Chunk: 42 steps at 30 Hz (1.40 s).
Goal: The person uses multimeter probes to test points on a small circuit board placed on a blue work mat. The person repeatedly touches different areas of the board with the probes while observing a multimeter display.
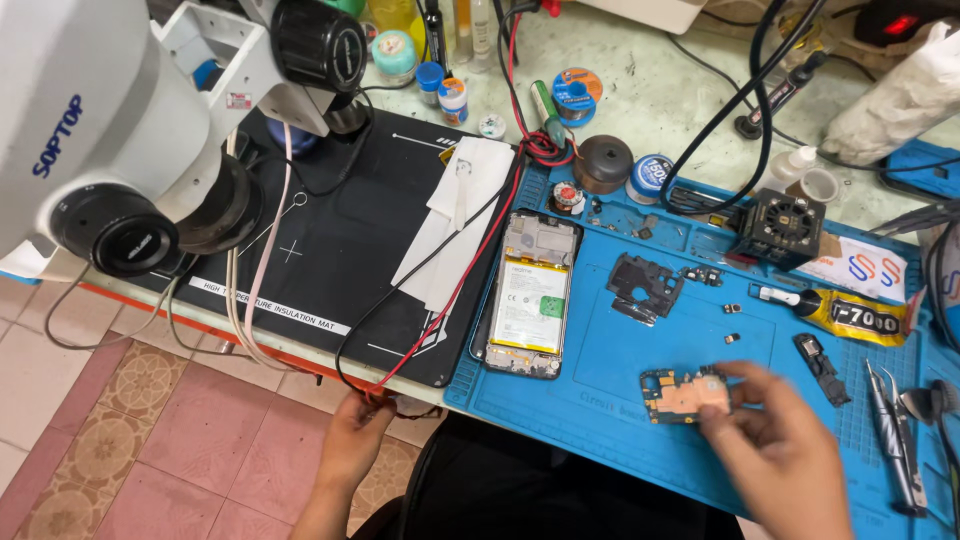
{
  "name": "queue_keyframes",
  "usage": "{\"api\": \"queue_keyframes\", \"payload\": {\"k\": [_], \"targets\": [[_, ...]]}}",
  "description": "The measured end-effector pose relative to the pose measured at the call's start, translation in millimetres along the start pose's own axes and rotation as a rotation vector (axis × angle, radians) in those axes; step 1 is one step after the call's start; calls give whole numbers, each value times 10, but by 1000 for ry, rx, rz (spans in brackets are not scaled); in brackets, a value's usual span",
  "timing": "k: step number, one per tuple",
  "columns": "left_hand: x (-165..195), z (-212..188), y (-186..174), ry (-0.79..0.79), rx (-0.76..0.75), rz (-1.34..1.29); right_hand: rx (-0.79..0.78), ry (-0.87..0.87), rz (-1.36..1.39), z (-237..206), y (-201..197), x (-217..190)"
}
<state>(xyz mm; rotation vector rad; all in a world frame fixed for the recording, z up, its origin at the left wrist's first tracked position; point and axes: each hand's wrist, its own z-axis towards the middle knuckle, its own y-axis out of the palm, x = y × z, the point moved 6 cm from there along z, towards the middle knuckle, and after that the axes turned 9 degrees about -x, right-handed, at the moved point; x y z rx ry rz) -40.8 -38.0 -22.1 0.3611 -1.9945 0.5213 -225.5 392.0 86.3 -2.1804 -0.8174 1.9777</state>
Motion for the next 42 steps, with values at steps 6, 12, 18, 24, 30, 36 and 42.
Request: {"api": "queue_keyframes", "payload": {"k": [6,12,18,24,30,36,42], "targets": [[-207,-83,-180,-433,-141,161,174,-150,-530,-168,108,-431],[-39,-324,-725,-144,-108,11,190,-153,-418,-216,18,-261],[109,-646,-968,-215,-205,277,186,-110,-479,-191,-15,-44],[1314,-652,-776,262,-55,391,194,-173,-432,-191,-14,21],[2351,216,-391,777,377,1012,233,-253,-412,-192,17,48],[2631,851,-271,267,347,1345,358,-307,-310,-161,1,186],[2704,736,-271,281,237,1375,378,-221,-312,-44,6,257]]}}
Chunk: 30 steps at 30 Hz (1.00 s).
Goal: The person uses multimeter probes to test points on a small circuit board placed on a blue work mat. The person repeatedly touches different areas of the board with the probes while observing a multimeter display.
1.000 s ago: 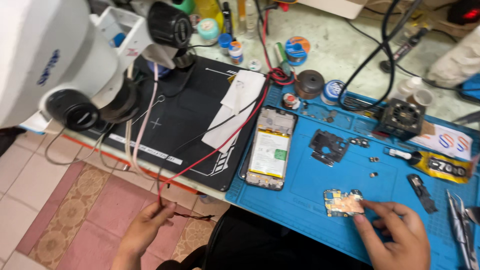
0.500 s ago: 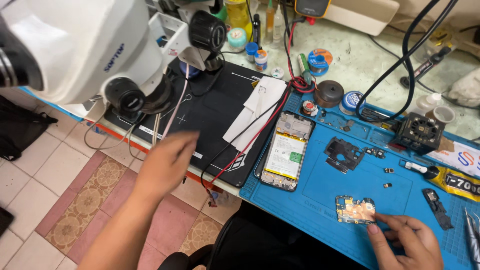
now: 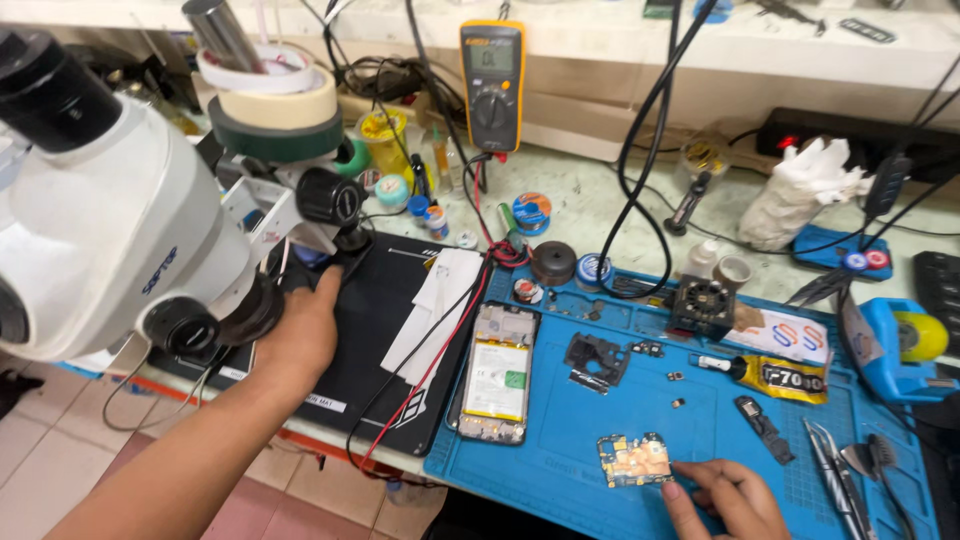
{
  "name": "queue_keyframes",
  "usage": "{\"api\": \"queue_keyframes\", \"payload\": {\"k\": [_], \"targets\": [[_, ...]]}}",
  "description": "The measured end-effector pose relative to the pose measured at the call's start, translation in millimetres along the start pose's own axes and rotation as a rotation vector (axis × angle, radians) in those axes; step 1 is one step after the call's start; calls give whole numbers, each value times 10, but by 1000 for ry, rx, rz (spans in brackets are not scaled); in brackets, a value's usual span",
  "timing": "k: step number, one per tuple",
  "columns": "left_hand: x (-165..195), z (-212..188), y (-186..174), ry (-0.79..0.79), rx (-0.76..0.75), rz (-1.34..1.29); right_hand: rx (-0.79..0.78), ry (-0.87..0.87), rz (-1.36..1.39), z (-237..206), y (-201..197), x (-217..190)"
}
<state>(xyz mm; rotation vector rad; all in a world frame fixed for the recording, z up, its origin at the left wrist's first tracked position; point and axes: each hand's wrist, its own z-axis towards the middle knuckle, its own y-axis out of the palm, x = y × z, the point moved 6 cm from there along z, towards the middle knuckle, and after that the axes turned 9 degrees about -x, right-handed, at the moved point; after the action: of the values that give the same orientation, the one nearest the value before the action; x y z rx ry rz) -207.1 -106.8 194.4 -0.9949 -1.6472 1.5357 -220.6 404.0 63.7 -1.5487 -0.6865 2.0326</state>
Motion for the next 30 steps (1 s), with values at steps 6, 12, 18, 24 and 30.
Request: {"api": "queue_keyframes", "payload": {"k": [6,12,18,24,30], "targets": [[16,-36,-60,49,3,11,-12,-31,42,-13,-44,-81],[82,51,-49,71,49,70,-67,-28,59,17,-101,-154],[48,11,-1,53,80,96,-102,57,60,18,-96,-168],[144,-544,-5,168,268,-48,-101,22,101,-56,-111,-168],[251,-1231,-172,145,630,-366,27,-30,199,-79,-211,-293]]}}
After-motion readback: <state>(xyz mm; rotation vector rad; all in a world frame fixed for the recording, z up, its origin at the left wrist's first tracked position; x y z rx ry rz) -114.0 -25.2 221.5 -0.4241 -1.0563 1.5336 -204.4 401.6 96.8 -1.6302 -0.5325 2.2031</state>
